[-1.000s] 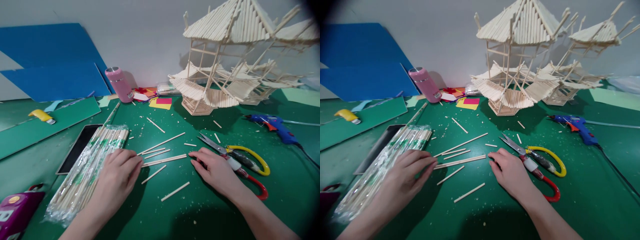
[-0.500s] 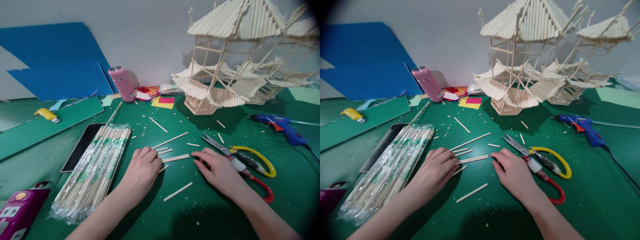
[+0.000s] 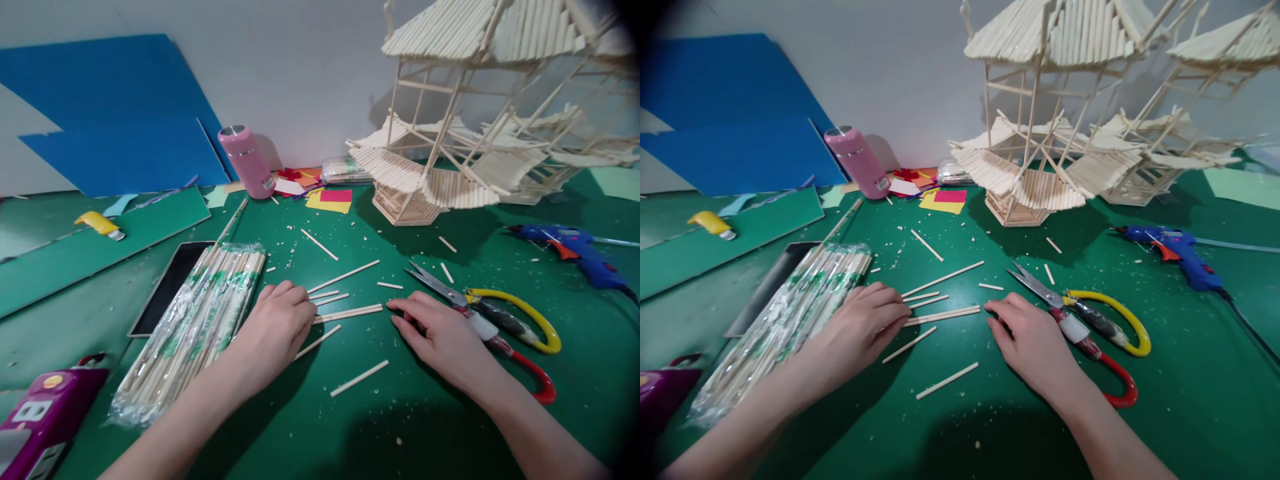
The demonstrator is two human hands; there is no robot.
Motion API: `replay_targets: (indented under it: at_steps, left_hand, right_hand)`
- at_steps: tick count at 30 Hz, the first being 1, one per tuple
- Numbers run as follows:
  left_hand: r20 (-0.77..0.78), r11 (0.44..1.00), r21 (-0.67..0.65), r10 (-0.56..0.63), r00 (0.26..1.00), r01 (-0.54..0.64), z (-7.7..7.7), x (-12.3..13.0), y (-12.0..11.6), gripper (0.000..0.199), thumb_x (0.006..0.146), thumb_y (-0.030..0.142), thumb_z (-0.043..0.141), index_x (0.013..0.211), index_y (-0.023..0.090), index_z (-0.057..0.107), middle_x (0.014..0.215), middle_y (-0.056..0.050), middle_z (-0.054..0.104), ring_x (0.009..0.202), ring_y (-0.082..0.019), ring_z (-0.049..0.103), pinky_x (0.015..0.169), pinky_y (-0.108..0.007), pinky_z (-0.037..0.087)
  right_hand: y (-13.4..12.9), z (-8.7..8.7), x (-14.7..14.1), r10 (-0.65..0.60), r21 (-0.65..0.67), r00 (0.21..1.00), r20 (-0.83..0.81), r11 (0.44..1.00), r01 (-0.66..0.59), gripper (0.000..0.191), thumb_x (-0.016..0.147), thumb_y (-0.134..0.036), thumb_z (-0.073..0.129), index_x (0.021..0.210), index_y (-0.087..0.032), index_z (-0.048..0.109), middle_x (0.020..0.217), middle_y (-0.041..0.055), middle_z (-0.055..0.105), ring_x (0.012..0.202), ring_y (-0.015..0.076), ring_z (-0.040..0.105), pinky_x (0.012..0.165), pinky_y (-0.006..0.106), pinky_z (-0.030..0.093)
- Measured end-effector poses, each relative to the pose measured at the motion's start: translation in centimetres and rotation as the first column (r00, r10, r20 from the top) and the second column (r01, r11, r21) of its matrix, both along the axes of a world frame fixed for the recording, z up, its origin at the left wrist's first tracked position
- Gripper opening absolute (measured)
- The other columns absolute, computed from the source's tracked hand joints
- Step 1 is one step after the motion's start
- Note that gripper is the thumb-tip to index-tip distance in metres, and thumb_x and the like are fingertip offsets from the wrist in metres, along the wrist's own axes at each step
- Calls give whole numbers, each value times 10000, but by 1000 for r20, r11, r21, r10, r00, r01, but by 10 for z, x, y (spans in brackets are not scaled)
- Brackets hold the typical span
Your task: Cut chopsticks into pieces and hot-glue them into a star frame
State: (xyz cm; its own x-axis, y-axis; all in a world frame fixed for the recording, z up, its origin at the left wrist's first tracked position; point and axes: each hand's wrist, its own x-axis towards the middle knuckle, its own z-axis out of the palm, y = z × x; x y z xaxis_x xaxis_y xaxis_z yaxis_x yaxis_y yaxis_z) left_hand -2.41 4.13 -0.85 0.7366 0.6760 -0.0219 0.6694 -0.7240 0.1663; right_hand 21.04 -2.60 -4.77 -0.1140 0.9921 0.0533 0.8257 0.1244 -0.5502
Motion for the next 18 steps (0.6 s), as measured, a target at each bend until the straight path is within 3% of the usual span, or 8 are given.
replay_targets:
  at_steps: [5, 10, 18]
  left_hand:
    - [-28, 999, -43, -5, 1000, 4, -3, 0, -15, 199, 839, 213, 406, 762, 182, 587, 747, -36, 543, 740, -172, 465, 640, -309, 346]
    - [-57, 999, -2, 40, 998, -40, -9, 0, -30, 186, 827, 206, 406, 744, 175, 570, 730, -44, 552, 732, -178, 473, 658, -328, 350]
    - [-63, 995, 18, 99, 993, -98, -20, 4, -35, 234, 837, 192, 372, 698, 164, 558, 712, -49, 569, 689, -185, 481, 612, -324, 324]
  right_hand:
    - [0, -1, 0, -8, -7, 1000, 10, 1000, 8, 234, 833, -240, 430, 995, -219, 596, 862, 34, 585, 694, 140, 571, 611, 255, 456]
    - [-1, 0, 0, -12, 9, 1000, 19, 1000, 12, 232, 824, -236, 436, 987, -222, 600, 861, 34, 593, 669, 133, 574, 558, 234, 447]
    - [-1, -2, 2, -24, 4, 1000, -9, 1000, 24, 221, 822, -230, 452, 996, -213, 588, 857, 28, 570, 656, 129, 548, 568, 243, 435]
